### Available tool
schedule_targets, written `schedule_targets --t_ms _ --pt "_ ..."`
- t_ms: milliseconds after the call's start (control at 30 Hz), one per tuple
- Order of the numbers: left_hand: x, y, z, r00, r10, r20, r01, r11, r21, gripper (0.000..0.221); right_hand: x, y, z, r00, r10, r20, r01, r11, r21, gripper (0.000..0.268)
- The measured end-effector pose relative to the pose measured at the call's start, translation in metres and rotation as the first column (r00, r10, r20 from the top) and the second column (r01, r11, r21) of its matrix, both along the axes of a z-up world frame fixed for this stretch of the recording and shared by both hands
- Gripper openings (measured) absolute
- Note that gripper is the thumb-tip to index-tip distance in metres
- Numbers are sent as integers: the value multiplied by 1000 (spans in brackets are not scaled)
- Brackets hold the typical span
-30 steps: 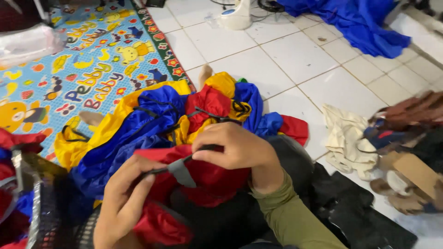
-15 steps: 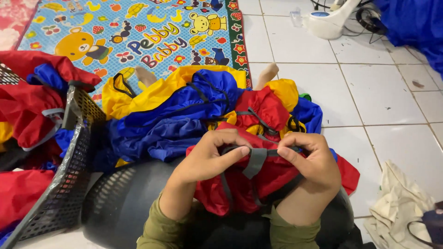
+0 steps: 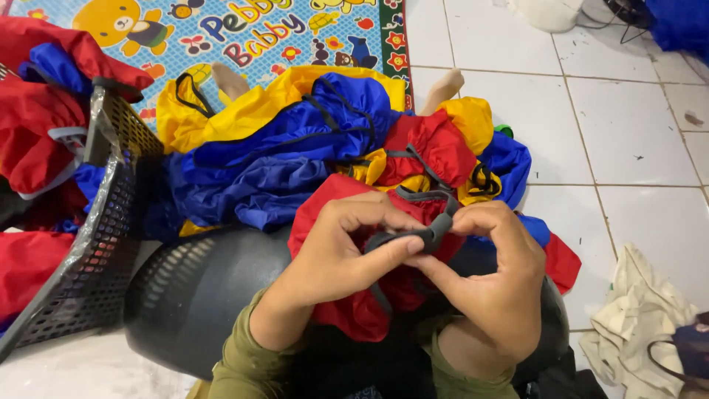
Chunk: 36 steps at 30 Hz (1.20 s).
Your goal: Trimming excess material, cleaning with a sponge, and packing protective covers into plastic bags.
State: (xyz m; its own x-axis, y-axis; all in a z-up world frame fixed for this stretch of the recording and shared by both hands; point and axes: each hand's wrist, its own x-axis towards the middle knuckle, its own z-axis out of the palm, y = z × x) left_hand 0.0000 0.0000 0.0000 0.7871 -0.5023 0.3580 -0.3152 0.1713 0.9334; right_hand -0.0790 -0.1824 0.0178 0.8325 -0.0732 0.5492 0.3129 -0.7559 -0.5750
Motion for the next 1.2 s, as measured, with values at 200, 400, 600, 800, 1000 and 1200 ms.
schedule_targets --t_ms 200,400,600,800,1000,1200 --pt "-3 6 2 984 10 178 -30 993 114 15 1 -9 3 992 82 -93 -70 990 123 30" --pt "-3 4 6 925 159 344 -187 981 51 10 2 -15 5 975 166 -146 -167 986 8 34" --pt "-1 3 4 857 236 458 -254 967 -23 14 0 -15 -6 981 151 122 -145 988 -53 19" --pt "-1 0 5 811 215 545 -208 975 -74 25 4 -17 -5 943 217 251 -198 975 -101 15" --pt "-2 4 10 755 166 634 -221 975 8 25 1 -15 9 962 263 67 -255 961 -105 17" --pt "-47 79 -1 805 127 579 -303 928 216 42 -30 -12 20 873 472 -121 -484 870 -97 9"
